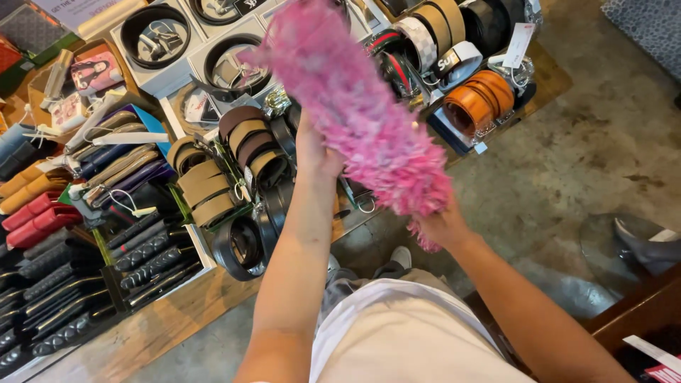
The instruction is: Dusting belts and wallets displayed on a retail table using a handheld duster.
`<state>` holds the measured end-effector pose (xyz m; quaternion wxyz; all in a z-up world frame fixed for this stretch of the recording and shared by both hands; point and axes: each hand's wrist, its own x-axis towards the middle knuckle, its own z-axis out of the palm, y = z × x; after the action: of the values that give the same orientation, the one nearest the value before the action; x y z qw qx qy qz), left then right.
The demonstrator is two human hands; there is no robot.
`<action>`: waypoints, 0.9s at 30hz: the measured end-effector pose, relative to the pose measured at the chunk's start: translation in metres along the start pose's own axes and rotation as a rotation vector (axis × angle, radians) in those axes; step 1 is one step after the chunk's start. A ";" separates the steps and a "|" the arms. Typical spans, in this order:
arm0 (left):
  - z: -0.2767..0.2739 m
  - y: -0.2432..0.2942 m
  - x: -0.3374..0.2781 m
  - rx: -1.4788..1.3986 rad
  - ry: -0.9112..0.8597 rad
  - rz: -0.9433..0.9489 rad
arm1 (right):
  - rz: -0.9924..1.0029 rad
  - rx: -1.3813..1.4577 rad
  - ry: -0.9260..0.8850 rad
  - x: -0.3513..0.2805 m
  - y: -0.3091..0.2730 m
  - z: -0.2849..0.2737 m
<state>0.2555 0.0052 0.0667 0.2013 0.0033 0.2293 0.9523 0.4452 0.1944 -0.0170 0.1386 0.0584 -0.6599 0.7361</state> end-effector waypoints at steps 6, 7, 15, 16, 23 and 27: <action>-0.023 0.017 -0.009 -0.044 -0.173 0.074 | 0.468 0.102 0.249 -0.013 0.038 -0.034; -0.017 0.023 -0.012 -0.045 -0.176 0.076 | 0.464 0.101 0.248 -0.011 0.033 -0.043; -0.023 0.053 -0.007 0.390 -0.301 -0.088 | -0.417 -0.931 -0.107 -0.010 0.043 -0.071; -0.022 0.066 0.001 0.392 -0.306 -0.090 | -0.419 -0.932 -0.102 -0.005 0.035 -0.067; 0.028 0.125 0.051 1.176 0.022 -0.187 | 0.506 -0.168 0.396 -0.002 0.006 -0.063; 0.009 0.130 0.107 1.636 -0.019 -0.211 | 0.324 -0.137 0.354 -0.006 0.006 -0.061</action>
<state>0.1087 -0.0553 0.1219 0.2255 0.1354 0.8478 0.4606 0.4553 0.2534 -0.0322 0.1358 -0.1877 -0.6745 0.7010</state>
